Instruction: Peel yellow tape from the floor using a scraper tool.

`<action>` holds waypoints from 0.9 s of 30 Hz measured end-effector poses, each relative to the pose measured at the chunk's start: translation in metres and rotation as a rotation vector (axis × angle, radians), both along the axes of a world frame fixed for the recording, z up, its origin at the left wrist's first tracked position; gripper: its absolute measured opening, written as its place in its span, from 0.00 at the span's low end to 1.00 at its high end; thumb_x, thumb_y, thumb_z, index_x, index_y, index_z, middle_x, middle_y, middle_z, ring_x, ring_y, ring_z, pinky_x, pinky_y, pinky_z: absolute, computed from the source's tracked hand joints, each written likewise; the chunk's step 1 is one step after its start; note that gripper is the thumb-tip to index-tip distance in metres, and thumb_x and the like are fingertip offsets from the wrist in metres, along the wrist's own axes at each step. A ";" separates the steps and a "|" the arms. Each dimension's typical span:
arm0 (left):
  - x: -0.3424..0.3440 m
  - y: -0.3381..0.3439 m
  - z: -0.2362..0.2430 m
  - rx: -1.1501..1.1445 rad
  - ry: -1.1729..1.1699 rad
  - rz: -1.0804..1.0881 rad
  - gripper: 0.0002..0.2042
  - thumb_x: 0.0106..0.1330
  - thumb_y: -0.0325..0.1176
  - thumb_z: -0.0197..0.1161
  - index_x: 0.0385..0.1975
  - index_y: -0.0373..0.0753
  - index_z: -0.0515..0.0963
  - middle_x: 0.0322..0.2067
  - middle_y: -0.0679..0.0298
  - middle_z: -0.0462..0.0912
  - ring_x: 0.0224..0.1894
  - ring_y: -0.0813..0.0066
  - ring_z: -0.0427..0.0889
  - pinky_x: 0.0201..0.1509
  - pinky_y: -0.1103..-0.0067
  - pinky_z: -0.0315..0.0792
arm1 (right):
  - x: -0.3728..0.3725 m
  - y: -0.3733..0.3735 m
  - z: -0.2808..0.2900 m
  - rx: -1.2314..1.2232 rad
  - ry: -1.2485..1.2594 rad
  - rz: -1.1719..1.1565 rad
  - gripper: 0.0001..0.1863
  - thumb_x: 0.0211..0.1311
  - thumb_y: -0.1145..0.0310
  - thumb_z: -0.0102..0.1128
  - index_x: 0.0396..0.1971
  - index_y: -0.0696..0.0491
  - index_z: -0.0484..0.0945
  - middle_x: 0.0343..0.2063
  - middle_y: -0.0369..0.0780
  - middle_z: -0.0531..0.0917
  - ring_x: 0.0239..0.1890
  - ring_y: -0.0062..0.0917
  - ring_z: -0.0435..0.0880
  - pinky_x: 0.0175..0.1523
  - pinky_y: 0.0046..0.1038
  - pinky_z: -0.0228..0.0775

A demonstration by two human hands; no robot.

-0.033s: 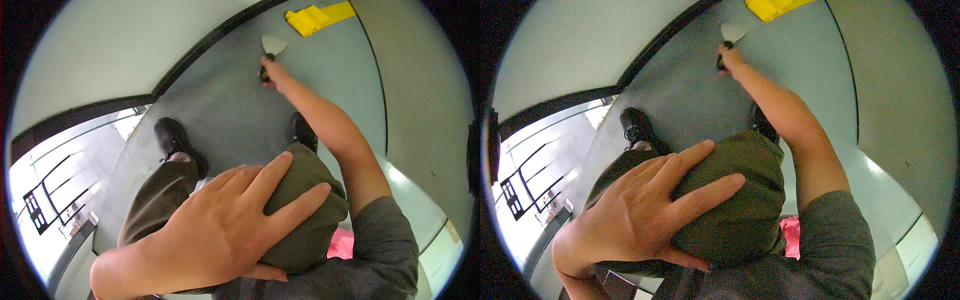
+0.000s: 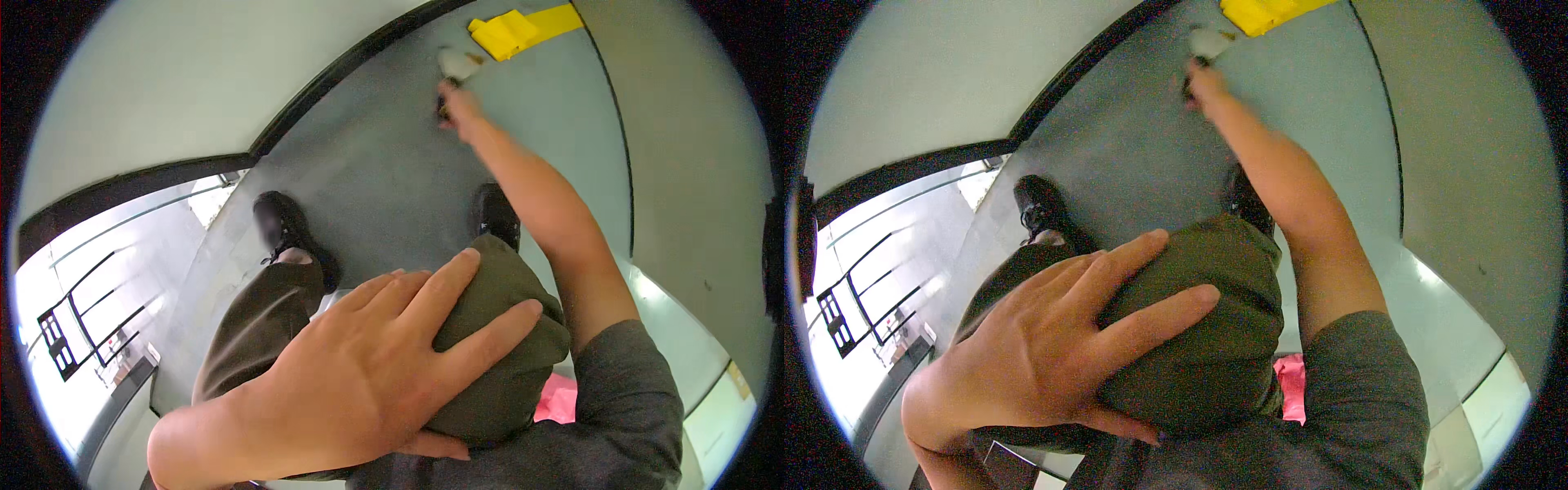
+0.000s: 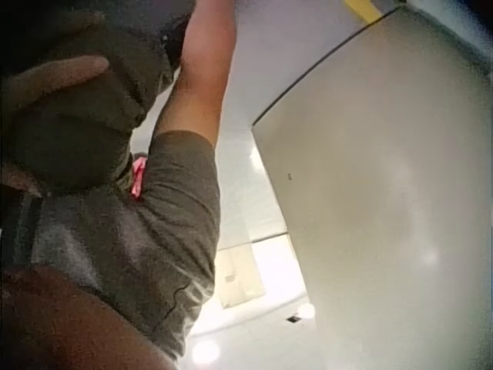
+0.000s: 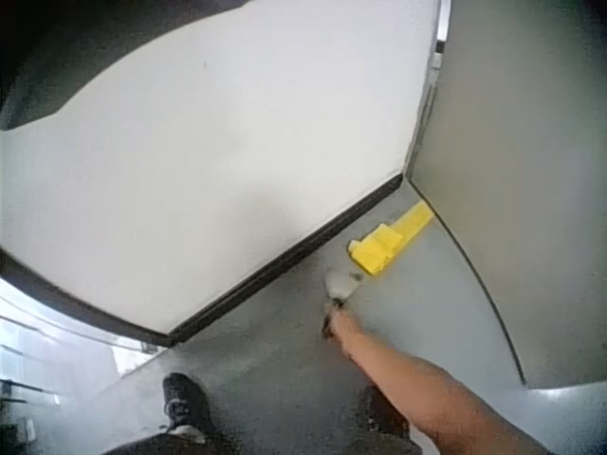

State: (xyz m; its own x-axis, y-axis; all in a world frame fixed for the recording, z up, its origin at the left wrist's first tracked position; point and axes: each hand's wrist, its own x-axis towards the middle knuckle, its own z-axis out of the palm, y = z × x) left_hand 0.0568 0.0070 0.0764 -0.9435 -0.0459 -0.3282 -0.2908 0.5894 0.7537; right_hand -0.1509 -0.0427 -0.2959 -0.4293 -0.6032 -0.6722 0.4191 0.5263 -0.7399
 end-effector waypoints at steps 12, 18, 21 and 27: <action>-0.003 -0.001 0.001 0.020 -0.012 0.003 0.45 0.36 0.57 0.68 0.59 0.47 0.63 0.54 0.42 0.63 0.46 0.45 0.75 0.50 0.65 0.70 | 0.036 -0.004 0.009 0.052 -0.256 0.056 0.13 0.62 0.57 0.51 0.33 0.52 0.69 0.21 0.39 0.78 0.19 0.25 0.77 0.19 0.25 0.72; -0.006 0.000 0.002 0.033 0.028 0.016 0.45 0.35 0.57 0.68 0.59 0.47 0.63 0.54 0.42 0.63 0.45 0.45 0.75 0.49 0.64 0.71 | -0.051 -0.036 -0.006 -0.046 -0.119 -0.056 0.14 0.60 0.56 0.54 0.33 0.52 0.69 0.21 0.38 0.78 0.20 0.24 0.77 0.19 0.24 0.71; -0.005 0.000 0.000 0.016 0.028 0.024 0.46 0.35 0.56 0.69 0.59 0.47 0.63 0.54 0.42 0.64 0.45 0.45 0.75 0.49 0.64 0.71 | -0.035 -0.039 -0.007 -0.009 -0.086 -0.105 0.15 0.61 0.55 0.53 0.33 0.52 0.69 0.20 0.38 0.78 0.20 0.24 0.77 0.19 0.23 0.70; -0.003 0.002 0.003 0.013 0.004 0.009 0.46 0.35 0.57 0.69 0.59 0.47 0.63 0.54 0.42 0.64 0.44 0.45 0.76 0.48 0.65 0.71 | 0.024 0.019 0.004 0.012 -0.244 0.093 0.16 0.61 0.54 0.53 0.33 0.52 0.71 0.21 0.38 0.79 0.20 0.24 0.77 0.20 0.23 0.70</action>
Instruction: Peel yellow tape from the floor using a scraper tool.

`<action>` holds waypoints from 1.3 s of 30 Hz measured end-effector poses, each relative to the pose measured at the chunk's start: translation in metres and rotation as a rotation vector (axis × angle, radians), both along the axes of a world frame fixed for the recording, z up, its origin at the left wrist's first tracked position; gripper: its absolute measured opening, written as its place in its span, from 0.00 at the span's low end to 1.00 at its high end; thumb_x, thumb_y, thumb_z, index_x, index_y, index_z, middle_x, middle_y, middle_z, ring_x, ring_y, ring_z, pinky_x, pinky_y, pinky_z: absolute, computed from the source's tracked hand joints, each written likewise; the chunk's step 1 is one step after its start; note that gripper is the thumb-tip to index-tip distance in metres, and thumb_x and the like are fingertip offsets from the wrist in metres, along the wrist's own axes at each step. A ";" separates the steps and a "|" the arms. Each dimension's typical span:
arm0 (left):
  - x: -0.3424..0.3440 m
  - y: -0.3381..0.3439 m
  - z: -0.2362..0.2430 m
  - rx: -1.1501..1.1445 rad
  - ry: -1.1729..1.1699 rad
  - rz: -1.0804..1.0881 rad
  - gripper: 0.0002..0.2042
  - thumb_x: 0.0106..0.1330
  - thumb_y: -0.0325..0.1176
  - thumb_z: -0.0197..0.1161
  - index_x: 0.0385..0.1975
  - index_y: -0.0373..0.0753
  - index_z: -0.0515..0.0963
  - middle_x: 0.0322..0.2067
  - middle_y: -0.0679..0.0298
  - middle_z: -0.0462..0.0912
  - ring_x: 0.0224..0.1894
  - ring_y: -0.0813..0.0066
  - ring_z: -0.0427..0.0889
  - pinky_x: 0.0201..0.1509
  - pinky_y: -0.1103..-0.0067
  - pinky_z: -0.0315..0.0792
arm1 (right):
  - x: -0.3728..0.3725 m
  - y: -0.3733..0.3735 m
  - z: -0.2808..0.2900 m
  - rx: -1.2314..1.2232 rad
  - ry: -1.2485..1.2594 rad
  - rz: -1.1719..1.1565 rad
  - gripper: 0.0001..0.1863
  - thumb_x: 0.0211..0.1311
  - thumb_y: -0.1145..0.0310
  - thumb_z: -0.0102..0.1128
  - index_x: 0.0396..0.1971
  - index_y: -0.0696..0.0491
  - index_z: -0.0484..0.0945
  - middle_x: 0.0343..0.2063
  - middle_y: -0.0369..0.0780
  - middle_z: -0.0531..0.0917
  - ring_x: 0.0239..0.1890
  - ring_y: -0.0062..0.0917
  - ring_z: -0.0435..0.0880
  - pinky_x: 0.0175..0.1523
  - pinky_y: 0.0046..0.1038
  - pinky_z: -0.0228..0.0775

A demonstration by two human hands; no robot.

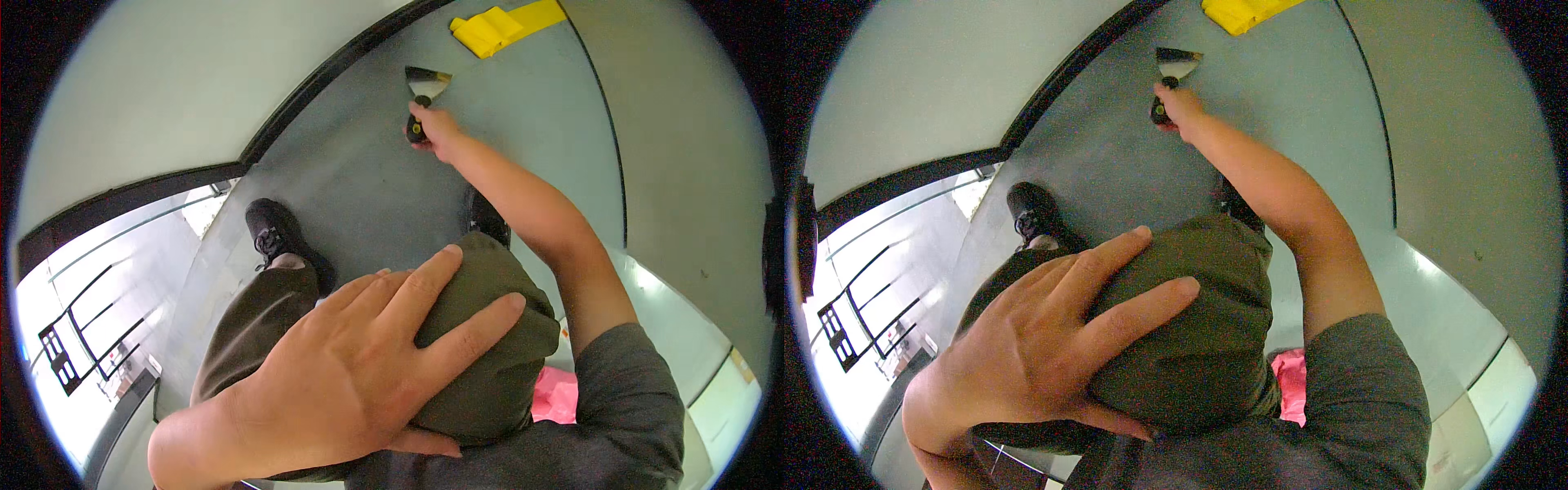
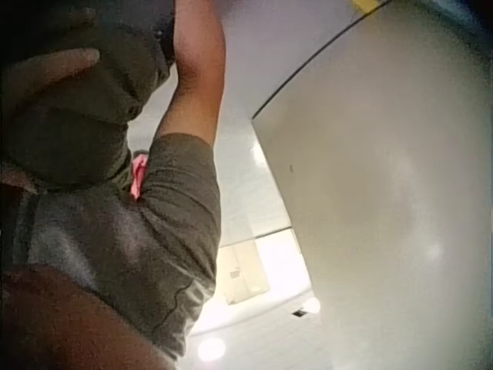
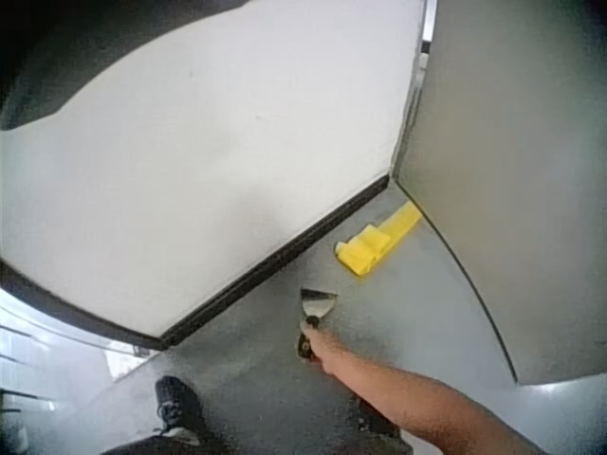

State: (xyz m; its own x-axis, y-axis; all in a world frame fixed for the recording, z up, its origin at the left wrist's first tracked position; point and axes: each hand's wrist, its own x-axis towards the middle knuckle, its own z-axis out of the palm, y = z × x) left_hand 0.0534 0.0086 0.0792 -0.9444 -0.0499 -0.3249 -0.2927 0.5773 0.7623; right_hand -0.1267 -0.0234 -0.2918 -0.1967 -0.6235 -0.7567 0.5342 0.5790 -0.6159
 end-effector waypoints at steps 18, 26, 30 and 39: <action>-0.001 0.001 0.001 -0.009 -0.004 -0.012 0.45 0.36 0.57 0.69 0.59 0.46 0.63 0.54 0.41 0.64 0.44 0.46 0.76 0.49 0.65 0.71 | 0.000 0.009 -0.001 0.033 -0.019 0.096 0.15 0.61 0.53 0.54 0.32 0.52 0.72 0.24 0.38 0.80 0.24 0.25 0.81 0.24 0.26 0.75; -0.004 -0.002 -0.003 0.006 0.036 0.008 0.45 0.36 0.56 0.69 0.59 0.46 0.63 0.53 0.41 0.63 0.44 0.46 0.75 0.49 0.65 0.71 | -0.070 -0.053 -0.010 -0.058 0.072 -0.299 0.12 0.64 0.55 0.49 0.34 0.49 0.68 0.24 0.37 0.78 0.23 0.23 0.78 0.23 0.26 0.74; -0.004 -0.003 -0.001 0.013 -0.006 -0.001 0.45 0.35 0.56 0.69 0.60 0.47 0.63 0.53 0.42 0.64 0.45 0.46 0.75 0.49 0.65 0.71 | -0.016 -0.024 0.000 0.013 -0.034 -0.120 0.13 0.64 0.55 0.49 0.35 0.51 0.68 0.23 0.38 0.78 0.20 0.24 0.77 0.21 0.25 0.73; -0.004 -0.001 0.000 0.003 0.009 -0.004 0.45 0.35 0.56 0.69 0.60 0.48 0.63 0.54 0.42 0.63 0.45 0.45 0.75 0.49 0.65 0.71 | -0.075 -0.060 -0.001 -0.016 0.140 -0.340 0.15 0.63 0.55 0.50 0.34 0.53 0.69 0.21 0.39 0.78 0.17 0.23 0.74 0.16 0.23 0.66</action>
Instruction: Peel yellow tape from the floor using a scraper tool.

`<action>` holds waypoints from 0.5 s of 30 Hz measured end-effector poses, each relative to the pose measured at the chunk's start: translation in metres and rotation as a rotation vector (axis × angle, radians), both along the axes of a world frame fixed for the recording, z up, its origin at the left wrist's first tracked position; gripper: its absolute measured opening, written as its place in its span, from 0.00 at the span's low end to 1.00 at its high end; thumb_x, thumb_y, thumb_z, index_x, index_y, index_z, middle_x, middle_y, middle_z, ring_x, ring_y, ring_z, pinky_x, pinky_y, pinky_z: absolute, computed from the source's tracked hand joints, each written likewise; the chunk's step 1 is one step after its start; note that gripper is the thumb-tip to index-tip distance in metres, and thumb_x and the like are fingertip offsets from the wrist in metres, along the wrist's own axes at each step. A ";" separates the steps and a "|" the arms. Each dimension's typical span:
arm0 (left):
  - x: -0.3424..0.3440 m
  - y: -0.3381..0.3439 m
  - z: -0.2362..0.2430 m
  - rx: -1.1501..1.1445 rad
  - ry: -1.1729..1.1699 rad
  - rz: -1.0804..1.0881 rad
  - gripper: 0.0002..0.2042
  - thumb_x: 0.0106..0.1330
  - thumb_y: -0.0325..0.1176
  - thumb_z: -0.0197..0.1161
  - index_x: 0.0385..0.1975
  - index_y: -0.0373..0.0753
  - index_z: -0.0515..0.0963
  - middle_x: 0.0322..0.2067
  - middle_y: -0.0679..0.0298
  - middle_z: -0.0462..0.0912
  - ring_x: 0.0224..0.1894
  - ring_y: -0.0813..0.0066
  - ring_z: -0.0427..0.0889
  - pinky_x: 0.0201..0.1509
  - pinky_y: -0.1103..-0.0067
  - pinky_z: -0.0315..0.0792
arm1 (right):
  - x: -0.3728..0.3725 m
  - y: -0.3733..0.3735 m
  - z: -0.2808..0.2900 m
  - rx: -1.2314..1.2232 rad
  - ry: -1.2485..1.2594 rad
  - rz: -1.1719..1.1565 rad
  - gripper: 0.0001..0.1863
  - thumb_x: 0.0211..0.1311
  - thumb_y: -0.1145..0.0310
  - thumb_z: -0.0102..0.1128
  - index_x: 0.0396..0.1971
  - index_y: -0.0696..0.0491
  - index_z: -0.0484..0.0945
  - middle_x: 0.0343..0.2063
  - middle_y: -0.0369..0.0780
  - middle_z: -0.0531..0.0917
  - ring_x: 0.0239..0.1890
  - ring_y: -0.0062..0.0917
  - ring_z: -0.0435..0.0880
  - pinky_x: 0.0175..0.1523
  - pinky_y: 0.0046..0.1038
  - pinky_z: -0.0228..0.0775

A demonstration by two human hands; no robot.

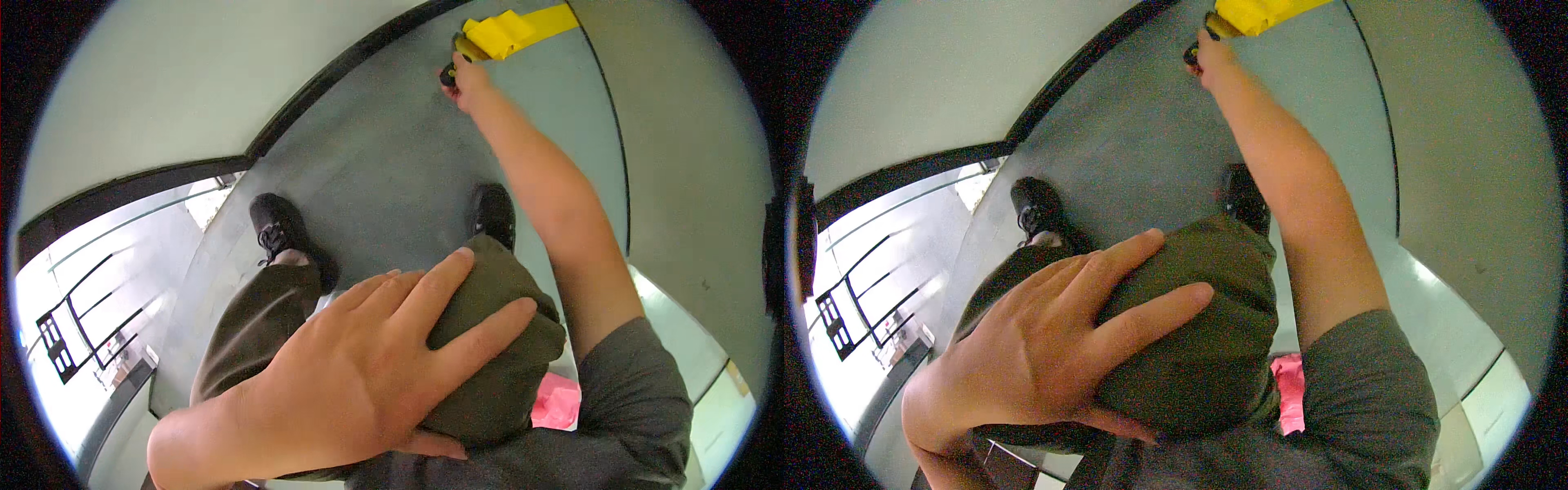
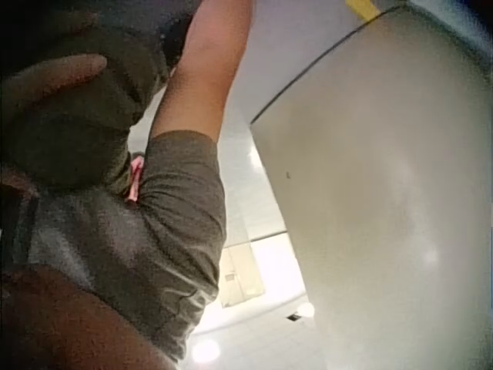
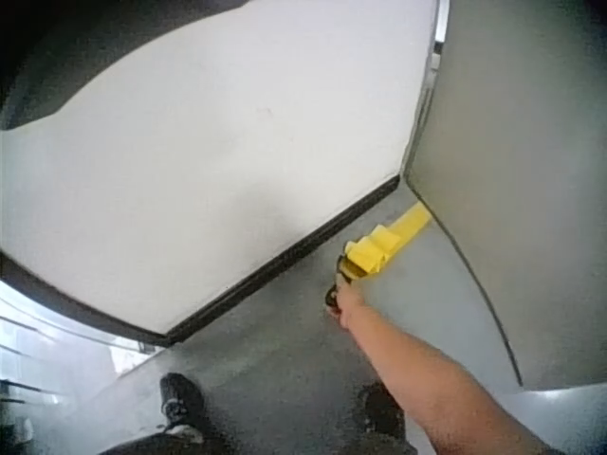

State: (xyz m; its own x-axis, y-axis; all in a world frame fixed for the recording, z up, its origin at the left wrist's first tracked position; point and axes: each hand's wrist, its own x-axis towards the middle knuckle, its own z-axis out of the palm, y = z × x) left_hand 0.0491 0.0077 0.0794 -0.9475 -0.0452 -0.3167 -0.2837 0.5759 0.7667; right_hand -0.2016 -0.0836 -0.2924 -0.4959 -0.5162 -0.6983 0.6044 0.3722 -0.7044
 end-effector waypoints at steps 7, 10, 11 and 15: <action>0.003 -0.001 -0.001 0.005 -0.016 -0.011 0.45 0.36 0.56 0.68 0.60 0.47 0.63 0.55 0.41 0.63 0.46 0.45 0.75 0.50 0.64 0.71 | 0.088 0.047 -0.002 -0.084 -0.287 0.158 0.13 0.60 0.58 0.54 0.31 0.53 0.71 0.23 0.39 0.78 0.20 0.24 0.76 0.20 0.24 0.70; 0.002 -0.001 0.000 -0.008 -0.027 -0.010 0.45 0.36 0.57 0.68 0.59 0.47 0.63 0.54 0.41 0.63 0.46 0.45 0.75 0.50 0.65 0.71 | 0.097 0.045 -0.003 -0.097 -0.293 0.183 0.12 0.60 0.59 0.55 0.32 0.53 0.72 0.24 0.39 0.79 0.22 0.25 0.78 0.22 0.25 0.72; 0.001 -0.001 0.000 -0.013 -0.030 -0.005 0.45 0.36 0.57 0.68 0.59 0.47 0.63 0.54 0.41 0.63 0.46 0.45 0.75 0.50 0.65 0.71 | 0.096 0.040 -0.004 -0.104 -0.263 0.166 0.12 0.61 0.59 0.54 0.34 0.53 0.72 0.26 0.40 0.81 0.23 0.25 0.79 0.24 0.25 0.73; 0.002 0.000 -0.001 -0.001 0.019 -0.009 0.45 0.37 0.57 0.68 0.59 0.47 0.63 0.55 0.42 0.63 0.46 0.45 0.75 0.50 0.65 0.71 | 0.021 0.013 -0.019 -0.209 -0.091 -0.012 0.13 0.63 0.59 0.53 0.34 0.54 0.71 0.25 0.39 0.79 0.26 0.25 0.79 0.25 0.25 0.71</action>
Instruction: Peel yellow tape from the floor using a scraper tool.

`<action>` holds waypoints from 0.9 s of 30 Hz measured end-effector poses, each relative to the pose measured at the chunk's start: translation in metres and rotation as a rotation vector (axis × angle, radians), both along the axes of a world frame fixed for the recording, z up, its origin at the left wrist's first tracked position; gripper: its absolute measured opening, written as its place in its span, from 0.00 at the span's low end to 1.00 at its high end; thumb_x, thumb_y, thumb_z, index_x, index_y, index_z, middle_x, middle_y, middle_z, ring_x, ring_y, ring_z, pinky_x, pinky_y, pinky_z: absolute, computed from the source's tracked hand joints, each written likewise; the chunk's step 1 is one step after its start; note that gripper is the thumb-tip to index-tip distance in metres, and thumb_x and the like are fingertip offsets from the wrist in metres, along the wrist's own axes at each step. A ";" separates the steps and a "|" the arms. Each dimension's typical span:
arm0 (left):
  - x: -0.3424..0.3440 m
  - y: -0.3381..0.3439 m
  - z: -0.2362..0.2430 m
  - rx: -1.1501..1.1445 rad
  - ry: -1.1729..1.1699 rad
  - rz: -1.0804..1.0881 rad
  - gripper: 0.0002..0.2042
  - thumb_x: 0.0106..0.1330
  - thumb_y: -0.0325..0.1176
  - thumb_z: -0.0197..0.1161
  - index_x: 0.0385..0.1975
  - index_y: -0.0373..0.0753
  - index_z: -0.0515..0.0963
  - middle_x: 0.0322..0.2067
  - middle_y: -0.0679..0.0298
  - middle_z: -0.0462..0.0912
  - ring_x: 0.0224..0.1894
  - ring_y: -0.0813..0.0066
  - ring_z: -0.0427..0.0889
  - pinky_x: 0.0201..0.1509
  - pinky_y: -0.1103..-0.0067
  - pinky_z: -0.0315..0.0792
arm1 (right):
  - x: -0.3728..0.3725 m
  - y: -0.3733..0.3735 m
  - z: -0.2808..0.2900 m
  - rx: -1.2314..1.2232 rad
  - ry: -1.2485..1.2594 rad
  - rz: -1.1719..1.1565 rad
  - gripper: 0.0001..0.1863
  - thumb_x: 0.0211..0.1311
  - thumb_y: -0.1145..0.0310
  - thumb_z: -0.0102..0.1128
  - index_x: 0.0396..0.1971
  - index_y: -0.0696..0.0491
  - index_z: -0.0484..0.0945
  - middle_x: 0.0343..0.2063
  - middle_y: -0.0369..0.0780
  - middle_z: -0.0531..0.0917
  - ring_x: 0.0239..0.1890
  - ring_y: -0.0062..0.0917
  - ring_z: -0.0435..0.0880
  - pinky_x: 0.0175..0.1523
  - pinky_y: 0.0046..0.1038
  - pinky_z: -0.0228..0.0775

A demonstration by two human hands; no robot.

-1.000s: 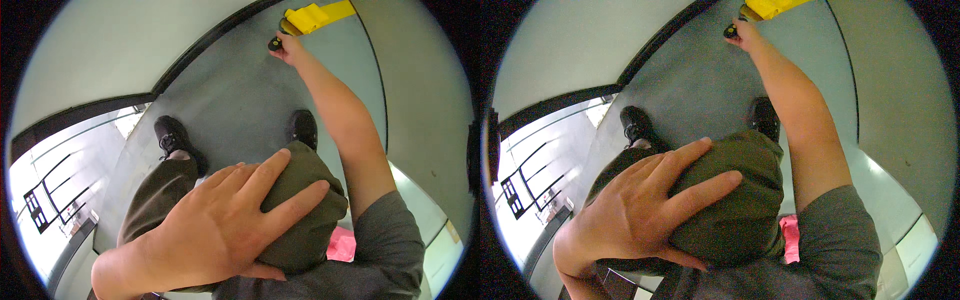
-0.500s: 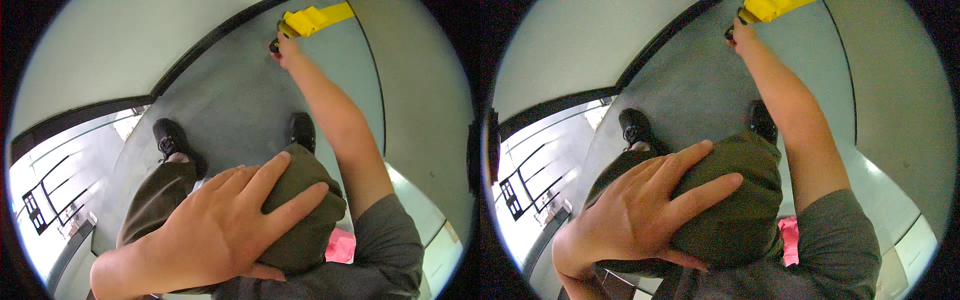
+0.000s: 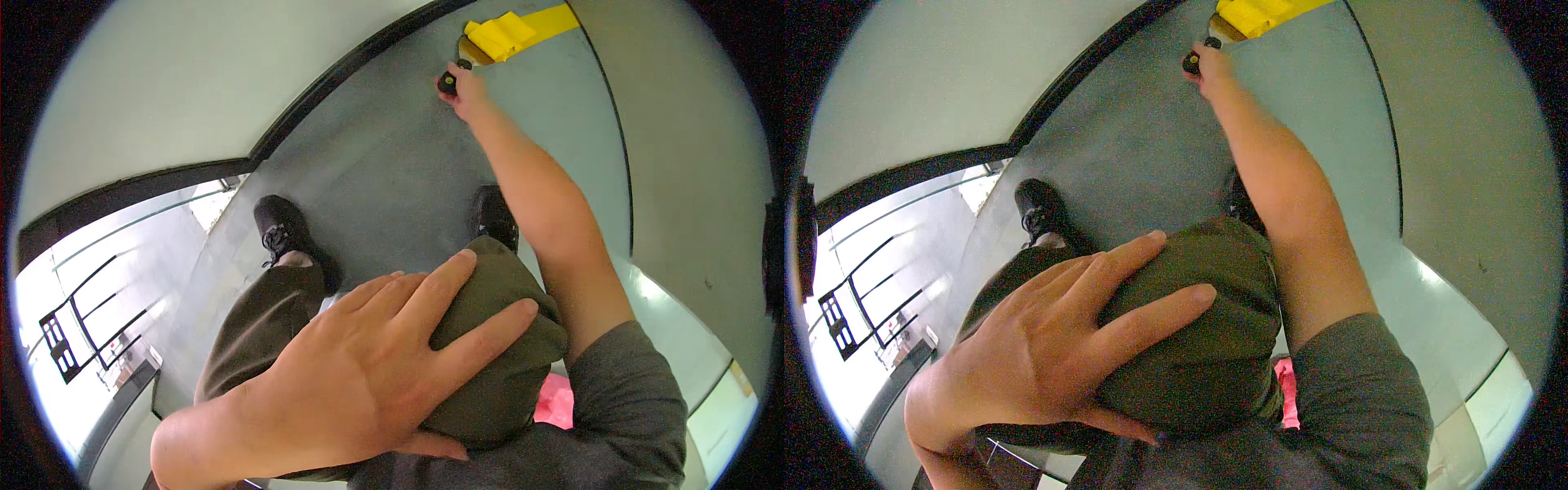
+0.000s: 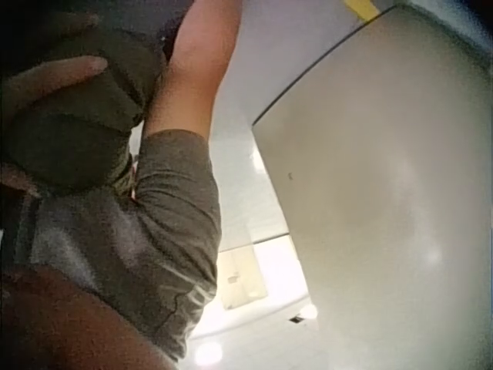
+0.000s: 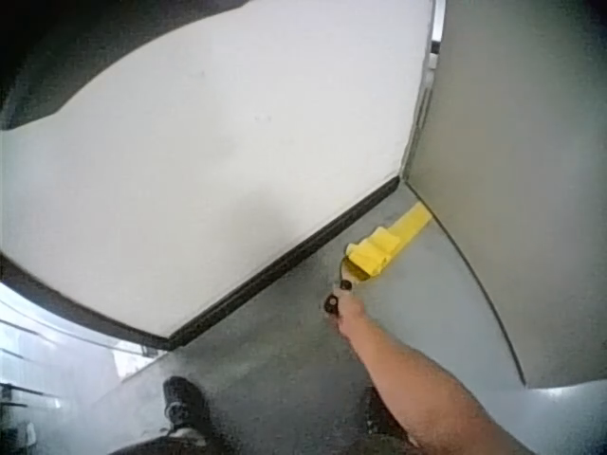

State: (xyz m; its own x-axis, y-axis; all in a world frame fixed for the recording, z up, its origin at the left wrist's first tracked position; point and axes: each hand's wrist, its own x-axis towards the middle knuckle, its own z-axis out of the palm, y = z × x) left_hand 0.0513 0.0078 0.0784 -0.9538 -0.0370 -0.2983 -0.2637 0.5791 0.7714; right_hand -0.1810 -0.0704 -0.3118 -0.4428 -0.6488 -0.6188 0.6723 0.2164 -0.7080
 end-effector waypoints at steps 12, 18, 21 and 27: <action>0.001 0.001 0.001 -0.008 -0.043 0.002 0.45 0.37 0.57 0.69 0.60 0.49 0.62 0.55 0.43 0.63 0.45 0.46 0.75 0.50 0.65 0.70 | 0.061 0.037 0.027 0.170 -0.090 0.428 0.17 0.62 0.53 0.53 0.32 0.54 0.73 0.22 0.39 0.81 0.18 0.24 0.79 0.20 0.25 0.75; 0.001 0.002 0.002 -0.008 -0.041 0.004 0.46 0.35 0.57 0.69 0.60 0.48 0.62 0.55 0.43 0.63 0.45 0.46 0.75 0.50 0.65 0.70 | -0.020 -0.005 0.012 0.083 -0.014 0.123 0.18 0.63 0.53 0.52 0.31 0.55 0.72 0.23 0.40 0.81 0.17 0.24 0.78 0.16 0.23 0.71; 0.001 0.000 0.001 -0.013 -0.055 0.003 0.46 0.35 0.58 0.69 0.60 0.48 0.63 0.55 0.42 0.62 0.45 0.45 0.75 0.49 0.65 0.70 | -0.002 -0.002 0.005 0.091 -0.117 0.108 0.18 0.63 0.53 0.51 0.31 0.55 0.72 0.22 0.40 0.80 0.17 0.25 0.78 0.16 0.23 0.71; 0.004 0.000 0.002 0.007 -0.050 0.004 0.45 0.36 0.58 0.69 0.59 0.48 0.63 0.55 0.41 0.63 0.45 0.44 0.75 0.49 0.64 0.71 | 0.080 0.046 0.025 0.167 -0.138 0.394 0.17 0.62 0.52 0.52 0.33 0.53 0.73 0.25 0.40 0.81 0.21 0.23 0.80 0.19 0.19 0.72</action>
State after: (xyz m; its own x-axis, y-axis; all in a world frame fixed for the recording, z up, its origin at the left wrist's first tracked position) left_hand 0.0552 0.0073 0.0801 -0.9374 -0.0380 -0.3461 -0.3043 0.5726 0.7613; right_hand -0.1007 -0.0243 -0.2869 -0.0882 -0.6379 -0.7651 0.6013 0.5782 -0.5514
